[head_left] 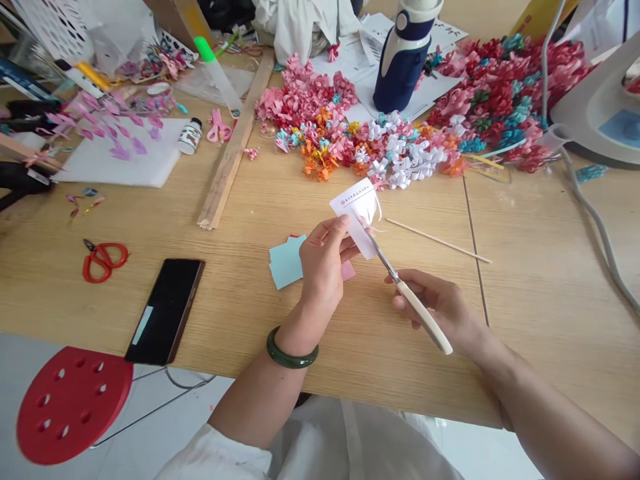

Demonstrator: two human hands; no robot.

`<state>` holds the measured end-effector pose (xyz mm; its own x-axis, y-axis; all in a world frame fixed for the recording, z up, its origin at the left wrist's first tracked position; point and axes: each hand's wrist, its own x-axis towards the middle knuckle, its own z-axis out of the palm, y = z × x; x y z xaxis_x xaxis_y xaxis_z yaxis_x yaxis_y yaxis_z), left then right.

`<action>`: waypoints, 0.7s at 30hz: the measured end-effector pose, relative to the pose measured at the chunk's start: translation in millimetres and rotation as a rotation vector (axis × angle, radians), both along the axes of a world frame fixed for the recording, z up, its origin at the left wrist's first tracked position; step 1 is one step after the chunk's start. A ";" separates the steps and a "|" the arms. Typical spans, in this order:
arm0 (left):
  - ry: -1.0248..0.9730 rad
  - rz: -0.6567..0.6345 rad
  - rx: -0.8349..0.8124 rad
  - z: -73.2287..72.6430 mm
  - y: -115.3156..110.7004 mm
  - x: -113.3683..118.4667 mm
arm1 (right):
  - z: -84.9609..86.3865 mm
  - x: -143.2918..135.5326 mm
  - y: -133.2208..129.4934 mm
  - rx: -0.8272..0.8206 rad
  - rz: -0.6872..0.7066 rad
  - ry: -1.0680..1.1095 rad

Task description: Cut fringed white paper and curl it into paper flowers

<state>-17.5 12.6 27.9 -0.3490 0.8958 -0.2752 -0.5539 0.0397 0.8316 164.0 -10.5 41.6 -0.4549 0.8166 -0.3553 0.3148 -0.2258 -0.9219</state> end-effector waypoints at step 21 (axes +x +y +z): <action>0.001 0.114 0.022 -0.7 2.6 -2.1 | -2.5 -3.8 -3.3 0.084 0.007 -0.100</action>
<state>-19.5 15.2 27.3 -0.4497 0.8558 -0.2558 -0.5527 -0.0416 0.8323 160.2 -13.8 39.1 -0.4267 0.8421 -0.3299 0.4075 -0.1465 -0.9013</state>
